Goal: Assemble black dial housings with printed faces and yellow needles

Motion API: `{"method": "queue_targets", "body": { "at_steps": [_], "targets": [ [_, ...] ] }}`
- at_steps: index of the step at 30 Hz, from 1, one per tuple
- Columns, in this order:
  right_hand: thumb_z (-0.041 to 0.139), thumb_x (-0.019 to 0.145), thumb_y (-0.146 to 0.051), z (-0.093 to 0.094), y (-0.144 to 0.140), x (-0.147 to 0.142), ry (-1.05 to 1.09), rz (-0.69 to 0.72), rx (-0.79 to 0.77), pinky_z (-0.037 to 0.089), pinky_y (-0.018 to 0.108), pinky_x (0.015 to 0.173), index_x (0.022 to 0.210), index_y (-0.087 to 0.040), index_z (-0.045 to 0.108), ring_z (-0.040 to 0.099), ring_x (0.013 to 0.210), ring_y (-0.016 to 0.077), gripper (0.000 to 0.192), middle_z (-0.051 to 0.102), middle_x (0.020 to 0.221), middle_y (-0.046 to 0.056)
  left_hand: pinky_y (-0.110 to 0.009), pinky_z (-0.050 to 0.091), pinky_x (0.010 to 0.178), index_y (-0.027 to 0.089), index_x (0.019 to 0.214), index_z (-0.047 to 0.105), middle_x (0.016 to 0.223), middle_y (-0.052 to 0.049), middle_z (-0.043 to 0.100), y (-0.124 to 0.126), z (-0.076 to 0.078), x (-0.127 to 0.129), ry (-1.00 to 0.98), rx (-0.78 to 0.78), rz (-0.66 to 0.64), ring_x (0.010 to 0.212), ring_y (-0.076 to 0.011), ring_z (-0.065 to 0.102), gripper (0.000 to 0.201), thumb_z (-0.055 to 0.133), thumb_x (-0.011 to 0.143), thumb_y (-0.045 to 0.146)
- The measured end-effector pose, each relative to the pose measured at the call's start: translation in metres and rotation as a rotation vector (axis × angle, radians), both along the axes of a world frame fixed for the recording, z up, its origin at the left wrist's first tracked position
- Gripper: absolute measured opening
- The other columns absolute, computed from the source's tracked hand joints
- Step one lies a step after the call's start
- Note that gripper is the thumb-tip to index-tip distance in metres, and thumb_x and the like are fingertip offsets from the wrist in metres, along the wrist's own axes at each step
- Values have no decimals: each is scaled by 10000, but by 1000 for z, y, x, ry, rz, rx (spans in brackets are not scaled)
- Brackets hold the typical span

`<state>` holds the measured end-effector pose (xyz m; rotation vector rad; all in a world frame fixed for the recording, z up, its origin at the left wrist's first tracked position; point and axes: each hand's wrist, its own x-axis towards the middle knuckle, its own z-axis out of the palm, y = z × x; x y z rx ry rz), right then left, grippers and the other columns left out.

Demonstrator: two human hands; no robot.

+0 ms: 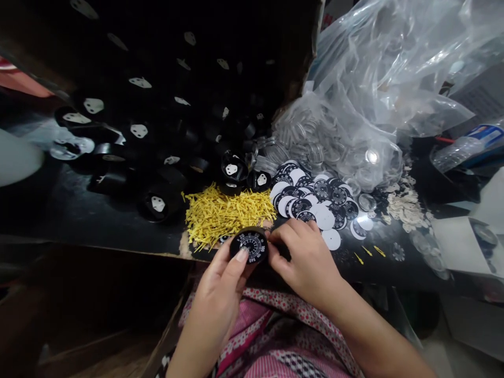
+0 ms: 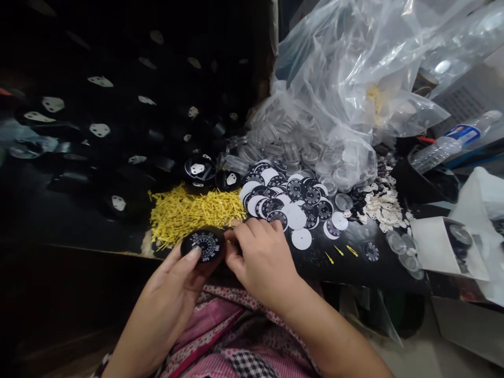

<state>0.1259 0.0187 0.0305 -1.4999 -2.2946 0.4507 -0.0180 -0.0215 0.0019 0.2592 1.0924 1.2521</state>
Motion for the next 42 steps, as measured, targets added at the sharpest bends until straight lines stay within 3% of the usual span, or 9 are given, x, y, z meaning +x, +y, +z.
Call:
{"method": "queue_targets", "body": {
  "at_steps": [4,7,13,19,32,36,39,42],
  "targets": [
    [558,932,-214,11,-1,4,186,10,-126,364,344,786,863,-193,625,593,827,180,99,667,919,37,-367,463,1062,242,1244,639,1196,-67,716,6,5,4,8,45,67,1204,-249,613,396,674,861,336],
    [548,947,-214,17,-3,5,317,11,-204,378,334,812,892,-210,621,594,830,161,91,666,905,16,-347,467,1055,289,1289,610,1240,-36,694,9,2,11,41,51,24,1210,-234,607,439,678,857,326],
    [541,944,-198,19,-2,4,218,-30,-238,359,362,819,857,-208,602,590,805,165,106,685,918,22,-321,418,1092,333,1316,590,1326,-10,638,4,-12,18,179,138,-102,1284,-224,541,449,666,873,351],
    [559,940,-200,21,-3,6,266,-35,-264,344,346,775,814,-203,593,579,795,164,130,675,874,9,-311,425,1079,313,1262,623,1313,-15,645,1,-1,13,307,183,-169,1286,-231,540,376,638,890,369],
    [563,915,-157,19,-14,0,267,-72,-253,343,298,697,726,-195,522,515,684,141,197,585,695,-26,-333,485,1015,258,1085,701,1193,-37,716,1,7,7,566,248,-159,1155,-265,644,251,664,849,333],
    [624,854,-147,21,-10,2,244,-42,-216,340,288,675,655,-187,509,506,633,122,234,566,658,-36,-367,477,1034,239,1186,674,1269,-59,682,4,1,1,388,176,-246,1208,-274,608,360,666,849,364],
    [592,884,-149,22,-4,6,206,70,-92,367,304,746,894,-164,634,578,773,152,45,649,839,19,-356,444,1072,284,1306,604,1331,-43,646,4,-3,-1,172,80,-277,1263,-251,567,471,682,850,372],
    [534,915,-144,19,2,8,87,159,44,364,330,783,970,-136,642,590,837,180,122,671,906,56,-330,400,1108,300,1299,614,1350,-27,635,1,-7,-1,135,42,-246,1313,-234,520,486,714,829,375]
  ]
}}
